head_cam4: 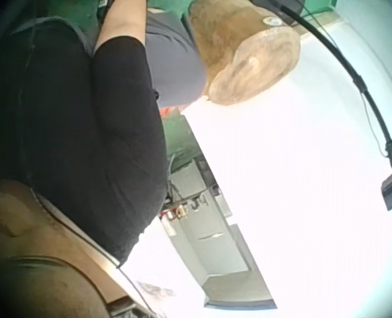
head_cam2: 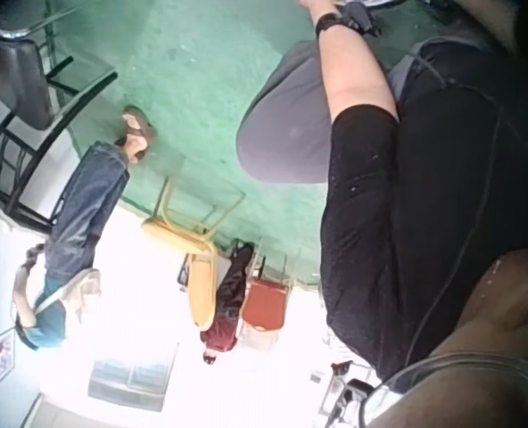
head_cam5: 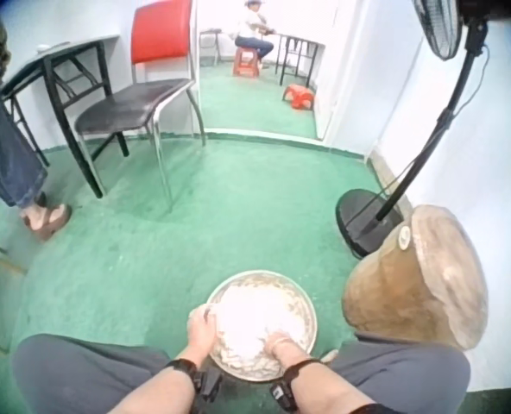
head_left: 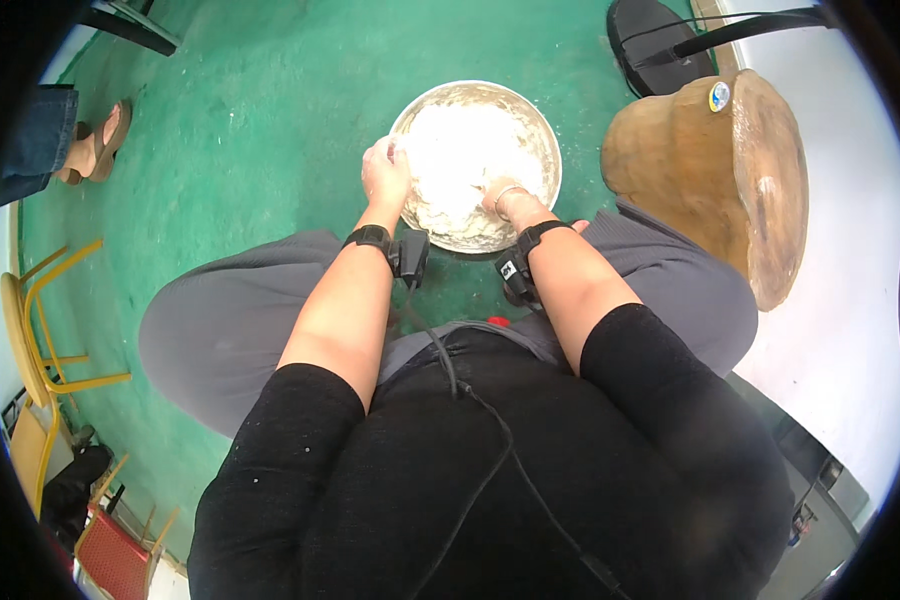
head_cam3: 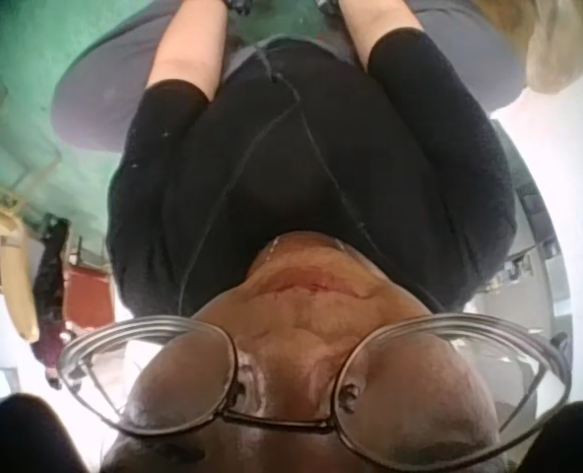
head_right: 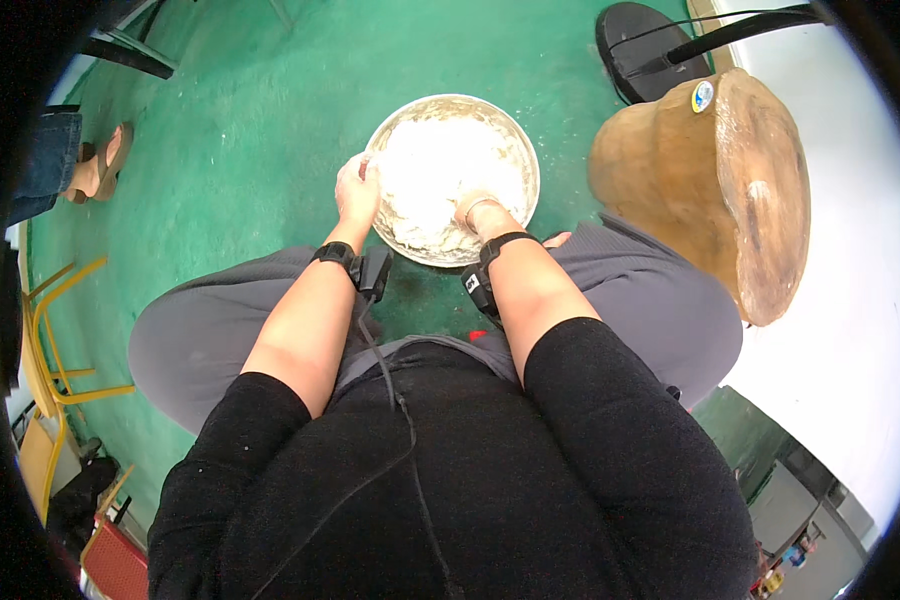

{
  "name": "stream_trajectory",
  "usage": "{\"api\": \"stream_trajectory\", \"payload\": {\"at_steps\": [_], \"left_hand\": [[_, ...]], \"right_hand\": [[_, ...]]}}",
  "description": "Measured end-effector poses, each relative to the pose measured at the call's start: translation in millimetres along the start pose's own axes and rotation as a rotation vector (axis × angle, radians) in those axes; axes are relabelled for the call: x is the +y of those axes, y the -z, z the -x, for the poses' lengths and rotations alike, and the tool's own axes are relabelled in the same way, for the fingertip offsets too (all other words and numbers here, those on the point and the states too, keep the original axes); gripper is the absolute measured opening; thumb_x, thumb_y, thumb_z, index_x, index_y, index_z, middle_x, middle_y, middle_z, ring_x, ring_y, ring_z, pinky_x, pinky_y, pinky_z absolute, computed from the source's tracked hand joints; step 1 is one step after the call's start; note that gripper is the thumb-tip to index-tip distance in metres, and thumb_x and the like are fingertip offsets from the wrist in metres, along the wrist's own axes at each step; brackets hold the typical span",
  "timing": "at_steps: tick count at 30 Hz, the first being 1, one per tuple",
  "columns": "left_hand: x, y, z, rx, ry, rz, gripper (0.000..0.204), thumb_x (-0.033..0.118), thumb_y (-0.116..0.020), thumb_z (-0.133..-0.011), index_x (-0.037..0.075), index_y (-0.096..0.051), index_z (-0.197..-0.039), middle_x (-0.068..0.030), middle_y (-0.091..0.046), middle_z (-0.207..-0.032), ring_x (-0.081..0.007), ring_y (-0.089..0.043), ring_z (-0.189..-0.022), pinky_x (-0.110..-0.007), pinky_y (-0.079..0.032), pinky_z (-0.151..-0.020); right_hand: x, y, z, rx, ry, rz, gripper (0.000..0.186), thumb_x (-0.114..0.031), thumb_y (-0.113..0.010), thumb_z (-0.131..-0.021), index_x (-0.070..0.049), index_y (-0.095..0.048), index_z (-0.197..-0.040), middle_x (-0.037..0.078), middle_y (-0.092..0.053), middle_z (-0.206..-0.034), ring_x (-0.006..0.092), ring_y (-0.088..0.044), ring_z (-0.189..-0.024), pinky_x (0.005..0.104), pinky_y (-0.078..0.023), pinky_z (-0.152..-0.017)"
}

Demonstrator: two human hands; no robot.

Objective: The recorder is kneading a large mass of dough in a metal bowl while seated.

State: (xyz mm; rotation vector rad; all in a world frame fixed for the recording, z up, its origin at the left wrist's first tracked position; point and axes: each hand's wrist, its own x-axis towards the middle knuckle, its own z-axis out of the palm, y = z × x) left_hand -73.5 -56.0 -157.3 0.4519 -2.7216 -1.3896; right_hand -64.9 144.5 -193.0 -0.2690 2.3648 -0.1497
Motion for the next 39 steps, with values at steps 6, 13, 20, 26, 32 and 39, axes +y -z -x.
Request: {"api": "stream_trajectory", "payload": {"at_steps": [6, 13, 20, 26, 32, 39], "left_hand": [[7.2, 5.0, 8.1, 0.011, 0.057, 0.007, 0.021, 0.018, -0.055, -0.075, 0.005, -0.059, -0.091, -0.0157, -0.06, -0.085, -0.0289, -0.056, -0.082, -0.038, -0.044, -0.074], [51.7, -7.5, 18.2, -0.134, -0.109, 0.082, 0.022, 0.021, -0.055, -0.073, 0.004, -0.061, -0.085, -0.0166, -0.06, -0.079, -0.0312, -0.059, -0.075, -0.038, -0.045, -0.069], [19.3, 3.8, 5.0, 0.138, -0.055, -0.048, 0.03, 0.02, -0.058, -0.073, 0.009, -0.058, -0.101, -0.0167, -0.055, -0.097, -0.0307, -0.049, -0.096, -0.039, -0.039, -0.084], [-1.7, 4.4, 3.9, 0.047, 0.014, -0.213, 0.047, 0.02, -0.061, -0.072, 0.011, -0.047, -0.116, -0.0201, -0.042, -0.113, -0.0313, -0.038, -0.109, -0.039, -0.031, -0.092], [-1.8, -7.3, -17.6, -0.015, -0.226, -0.368, 0.05, 0.018, -0.058, -0.074, 0.014, -0.042, -0.122, -0.0177, -0.039, -0.117, -0.0317, -0.037, -0.11, -0.04, -0.031, -0.093], [-24.6, -21.2, -31.0, 0.082, -0.098, -0.301, 0.046, 0.01, -0.056, -0.075, 0.019, -0.046, -0.119, -0.0156, -0.04, -0.117, -0.0303, -0.039, -0.108, -0.039, -0.033, -0.091]], "right_hand": [[-25.5, 7.5, 37.6, 0.221, -0.086, 0.145, 0.028, -0.022, -0.052, -0.071, -0.009, -0.063, -0.094, 0.014, -0.059, -0.1, 0.0287, -0.056, -0.093, 0.0382, -0.043, -0.081], [-45.9, 31.6, 69.0, 0.336, 0.183, 0.223, 0.023, -0.021, -0.048, -0.075, -0.01, -0.062, -0.09, 0.015, -0.06, -0.088, 0.0319, -0.056, -0.082, 0.04, -0.043, -0.077], [37.4, 15.6, 29.6, 0.445, -0.027, -0.766, 0.037, -0.039, -0.05, -0.076, -0.006, -0.059, -0.09, 0.015, -0.06, -0.082, 0.0305, -0.057, -0.076, 0.0405, -0.046, -0.065], [70.1, 14.5, 12.1, 0.19, -0.037, -2.277, 0.064, -0.058, -0.038, -0.077, -0.001, -0.052, -0.103, 0.018, -0.059, -0.089, 0.0298, -0.058, -0.078, 0.0423, -0.048, -0.064], [75.9, 7.2, 31.8, -0.098, -0.001, -2.293, 0.079, -0.068, -0.032, -0.076, 0.0, -0.044, -0.115, 0.022, -0.056, -0.097, 0.0309, -0.058, -0.081, 0.0403, -0.049, -0.07], [67.7, 8.5, 51.1, 0.091, -0.15, -1.994, 0.077, -0.065, -0.031, -0.078, 0.003, -0.045, -0.111, 0.02, -0.057, -0.095, 0.0267, -0.059, -0.08, 0.0331, -0.05, -0.069]]}}
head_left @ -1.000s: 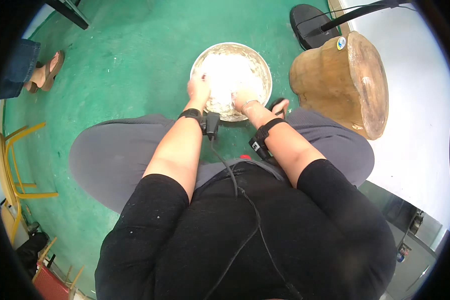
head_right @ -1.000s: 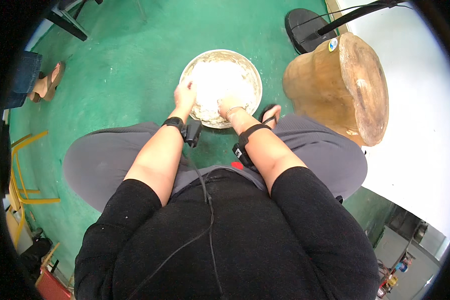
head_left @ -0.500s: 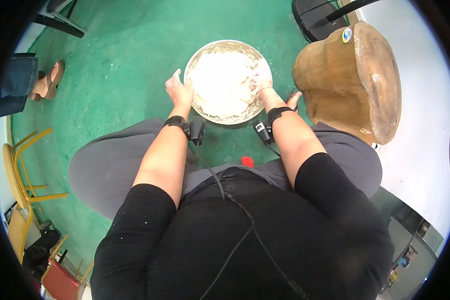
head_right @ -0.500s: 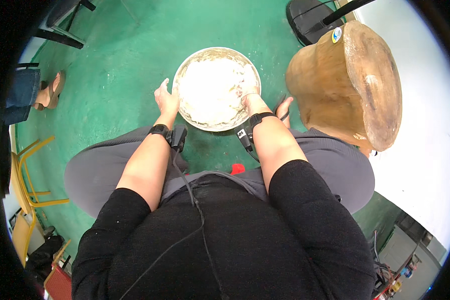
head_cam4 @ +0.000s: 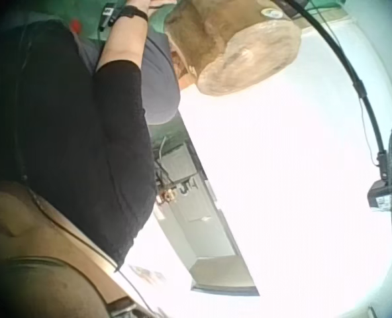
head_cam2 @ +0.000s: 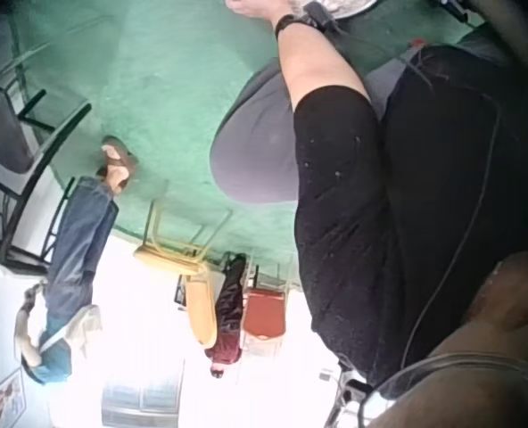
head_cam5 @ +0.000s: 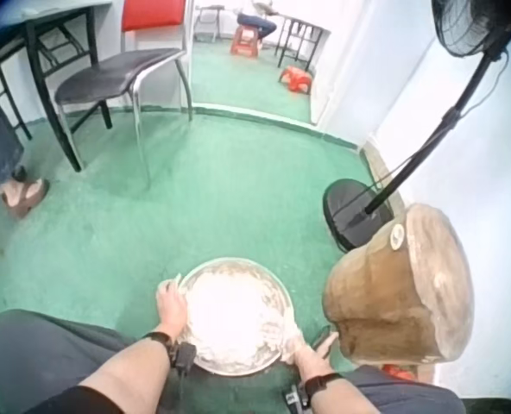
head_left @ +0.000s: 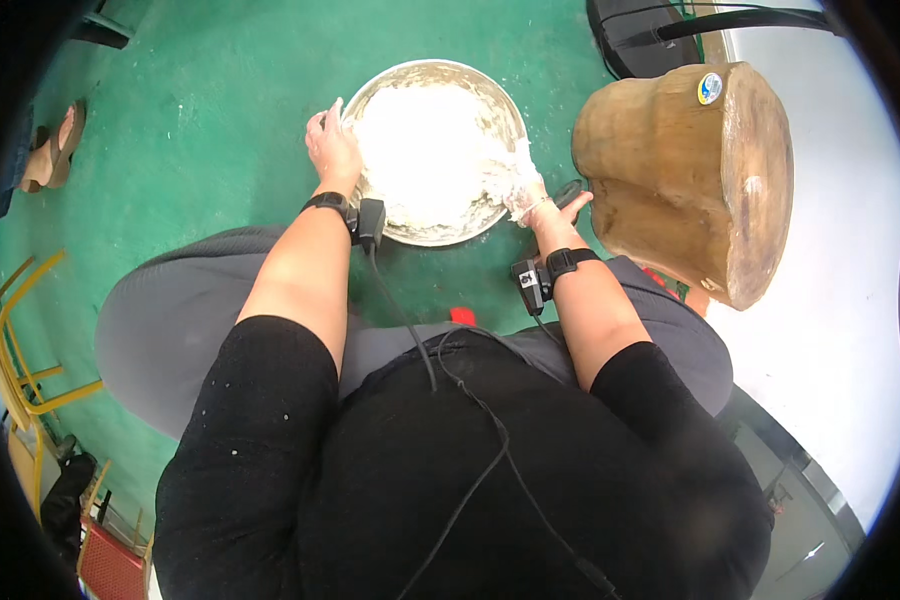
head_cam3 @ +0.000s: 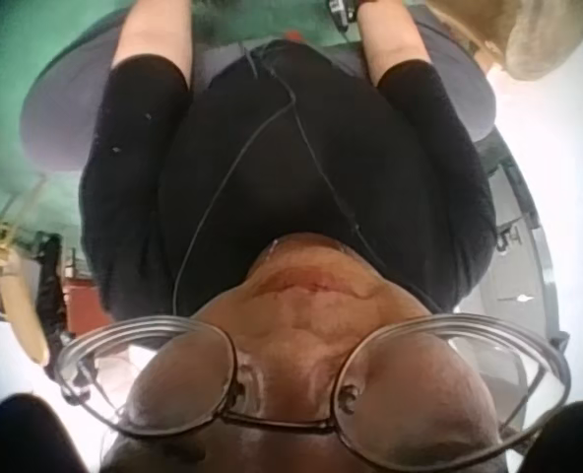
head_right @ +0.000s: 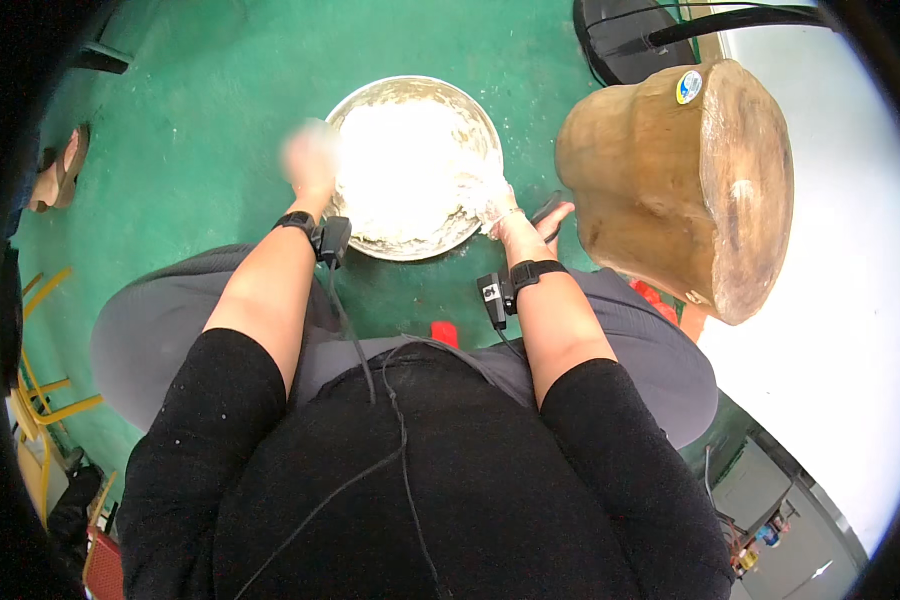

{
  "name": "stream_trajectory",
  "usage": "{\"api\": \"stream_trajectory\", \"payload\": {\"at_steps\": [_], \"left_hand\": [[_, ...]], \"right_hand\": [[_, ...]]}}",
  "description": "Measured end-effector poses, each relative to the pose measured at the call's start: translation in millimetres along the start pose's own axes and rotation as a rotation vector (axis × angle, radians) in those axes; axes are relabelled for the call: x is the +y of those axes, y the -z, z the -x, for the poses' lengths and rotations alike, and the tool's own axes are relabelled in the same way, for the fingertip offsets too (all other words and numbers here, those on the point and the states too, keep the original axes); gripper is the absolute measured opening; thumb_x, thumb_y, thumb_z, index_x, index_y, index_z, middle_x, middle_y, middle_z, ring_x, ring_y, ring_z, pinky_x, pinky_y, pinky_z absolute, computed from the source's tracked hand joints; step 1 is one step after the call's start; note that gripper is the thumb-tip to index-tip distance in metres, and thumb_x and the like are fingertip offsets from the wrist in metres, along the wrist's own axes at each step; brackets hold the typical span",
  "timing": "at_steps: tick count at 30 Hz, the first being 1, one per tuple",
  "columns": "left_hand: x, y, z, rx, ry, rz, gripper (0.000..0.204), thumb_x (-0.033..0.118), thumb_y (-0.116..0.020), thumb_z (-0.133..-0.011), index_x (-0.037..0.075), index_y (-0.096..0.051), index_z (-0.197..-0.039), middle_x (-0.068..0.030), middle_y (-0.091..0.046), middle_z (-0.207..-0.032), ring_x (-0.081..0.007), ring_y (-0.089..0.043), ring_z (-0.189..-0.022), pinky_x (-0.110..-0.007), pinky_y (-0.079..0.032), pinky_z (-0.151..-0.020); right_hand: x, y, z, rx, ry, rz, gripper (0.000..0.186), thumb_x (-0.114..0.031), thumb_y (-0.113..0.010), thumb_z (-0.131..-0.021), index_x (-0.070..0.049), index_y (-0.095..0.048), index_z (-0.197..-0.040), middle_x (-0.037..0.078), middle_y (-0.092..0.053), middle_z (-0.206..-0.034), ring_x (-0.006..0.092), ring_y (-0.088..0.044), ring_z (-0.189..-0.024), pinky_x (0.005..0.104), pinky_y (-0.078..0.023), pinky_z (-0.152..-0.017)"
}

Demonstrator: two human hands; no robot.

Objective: The recorder is kneading a large mass of dough in a metal bowl while seated.

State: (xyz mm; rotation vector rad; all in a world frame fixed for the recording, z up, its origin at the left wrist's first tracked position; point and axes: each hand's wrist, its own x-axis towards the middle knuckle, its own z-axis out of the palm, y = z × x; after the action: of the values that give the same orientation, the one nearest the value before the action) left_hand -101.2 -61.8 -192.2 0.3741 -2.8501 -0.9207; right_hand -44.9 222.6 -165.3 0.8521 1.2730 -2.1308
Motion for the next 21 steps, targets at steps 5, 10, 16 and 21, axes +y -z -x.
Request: {"api": "stream_trajectory", "payload": {"at_steps": [5, 10, 16, 21], "left_hand": [[13.3, -9.6, -1.0, 0.011, 0.041, 0.069, 0.043, 0.011, -0.057, -0.074, 0.017, -0.049, -0.116, -0.0154, -0.041, -0.114, -0.0303, -0.041, -0.106, -0.039, -0.034, -0.091], [0.9, -4.3, 2.4, 0.029, 0.064, 0.08, 0.041, 0.012, -0.058, -0.073, 0.014, -0.051, -0.113, -0.0163, -0.043, -0.113, -0.0307, -0.041, -0.105, -0.038, -0.034, -0.091], [-2.2, 0.5, 6.2, 0.025, 0.084, 0.098, 0.035, 0.013, -0.056, -0.075, 0.01, -0.052, -0.11, -0.0177, -0.047, -0.109, -0.0298, -0.041, -0.106, -0.038, -0.034, -0.09], [13.1, -11.3, 9.4, 0.03, 0.087, 0.146, 0.032, 0.013, -0.057, -0.073, 0.011, -0.056, -0.105, -0.0161, -0.049, -0.106, -0.03, -0.044, -0.102, -0.037, -0.036, -0.088]], "right_hand": [[-5.0, 26.1, -2.8, 0.139, 0.063, 0.154, 0.075, -0.063, -0.031, -0.08, 0.005, -0.046, -0.108, 0.016, -0.06, -0.091, 0.0211, -0.06, -0.073, 0.0267, -0.05, -0.06], [-14.2, 5.3, 17.0, 0.241, 0.032, 0.286, 0.072, -0.064, -0.029, -0.08, 0.001, -0.053, -0.099, 0.011, -0.059, -0.077, 0.0187, -0.058, -0.061, 0.0253, -0.047, -0.05], [-37.9, -30.3, 15.9, 0.007, 0.019, -0.133, 0.069, -0.067, -0.026, -0.078, -0.005, -0.054, -0.09, 0.005, -0.056, -0.07, 0.0142, -0.047, -0.051, 0.0251, -0.038, -0.043], [-1.3, -17.6, -11.0, 0.02, 0.024, -0.523, 0.075, -0.07, -0.029, -0.075, -0.007, -0.048, -0.112, 0.008, -0.057, -0.098, 0.0228, -0.057, -0.082, 0.0323, -0.048, -0.06]]}}
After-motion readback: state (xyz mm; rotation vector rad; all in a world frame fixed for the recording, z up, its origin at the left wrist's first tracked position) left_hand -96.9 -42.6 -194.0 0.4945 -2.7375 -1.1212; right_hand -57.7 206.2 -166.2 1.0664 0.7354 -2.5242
